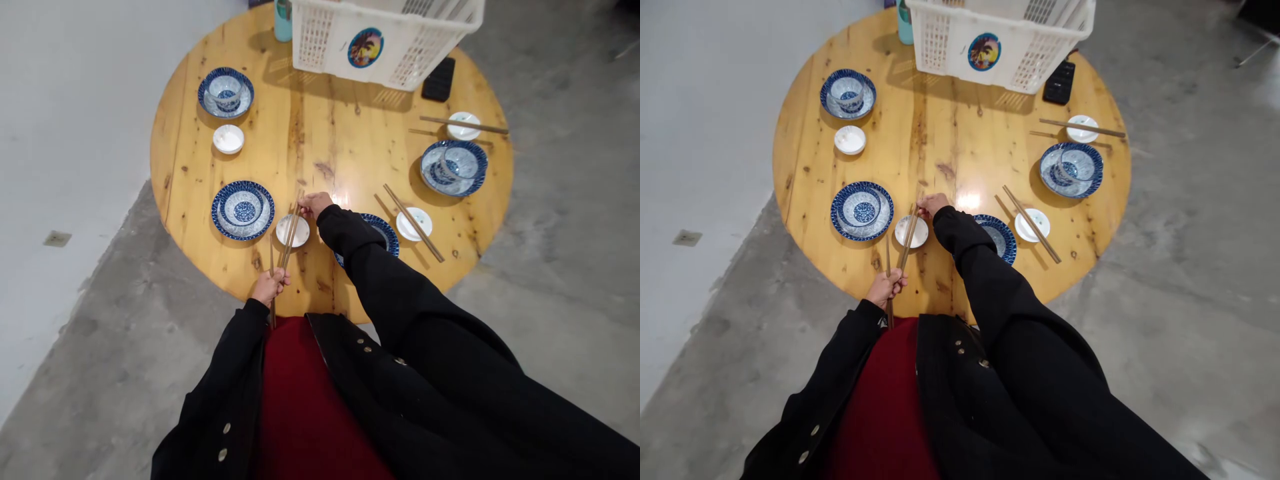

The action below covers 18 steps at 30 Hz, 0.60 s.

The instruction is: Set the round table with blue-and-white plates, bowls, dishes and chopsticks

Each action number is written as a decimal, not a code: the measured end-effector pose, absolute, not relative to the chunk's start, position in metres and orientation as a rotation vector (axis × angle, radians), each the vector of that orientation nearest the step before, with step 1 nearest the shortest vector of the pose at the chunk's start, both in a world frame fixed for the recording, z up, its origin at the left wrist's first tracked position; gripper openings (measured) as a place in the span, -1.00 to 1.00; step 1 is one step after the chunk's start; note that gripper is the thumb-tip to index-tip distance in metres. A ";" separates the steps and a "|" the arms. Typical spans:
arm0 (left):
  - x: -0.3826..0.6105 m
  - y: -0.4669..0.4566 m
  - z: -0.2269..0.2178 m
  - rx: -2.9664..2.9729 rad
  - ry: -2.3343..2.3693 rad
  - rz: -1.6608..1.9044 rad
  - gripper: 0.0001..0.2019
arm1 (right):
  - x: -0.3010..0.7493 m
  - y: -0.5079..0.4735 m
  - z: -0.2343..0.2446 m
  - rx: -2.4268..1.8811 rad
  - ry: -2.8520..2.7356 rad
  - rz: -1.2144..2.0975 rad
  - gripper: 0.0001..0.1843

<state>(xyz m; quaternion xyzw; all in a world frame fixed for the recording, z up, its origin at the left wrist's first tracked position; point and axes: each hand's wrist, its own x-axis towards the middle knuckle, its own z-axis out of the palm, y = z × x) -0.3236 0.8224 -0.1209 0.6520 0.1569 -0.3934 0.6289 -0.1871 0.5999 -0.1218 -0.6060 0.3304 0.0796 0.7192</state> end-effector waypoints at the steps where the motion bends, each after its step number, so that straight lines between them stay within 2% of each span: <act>1: -0.324 0.822 -0.121 1.492 0.357 -0.900 -0.73 | -0.187 0.600 -0.123 -1.345 0.726 0.177 -0.65; 18: -0.322 0.816 -0.121 1.499 0.311 -0.864 -0.77 | -0.183 0.603 -0.135 -1.446 0.702 0.181 -0.69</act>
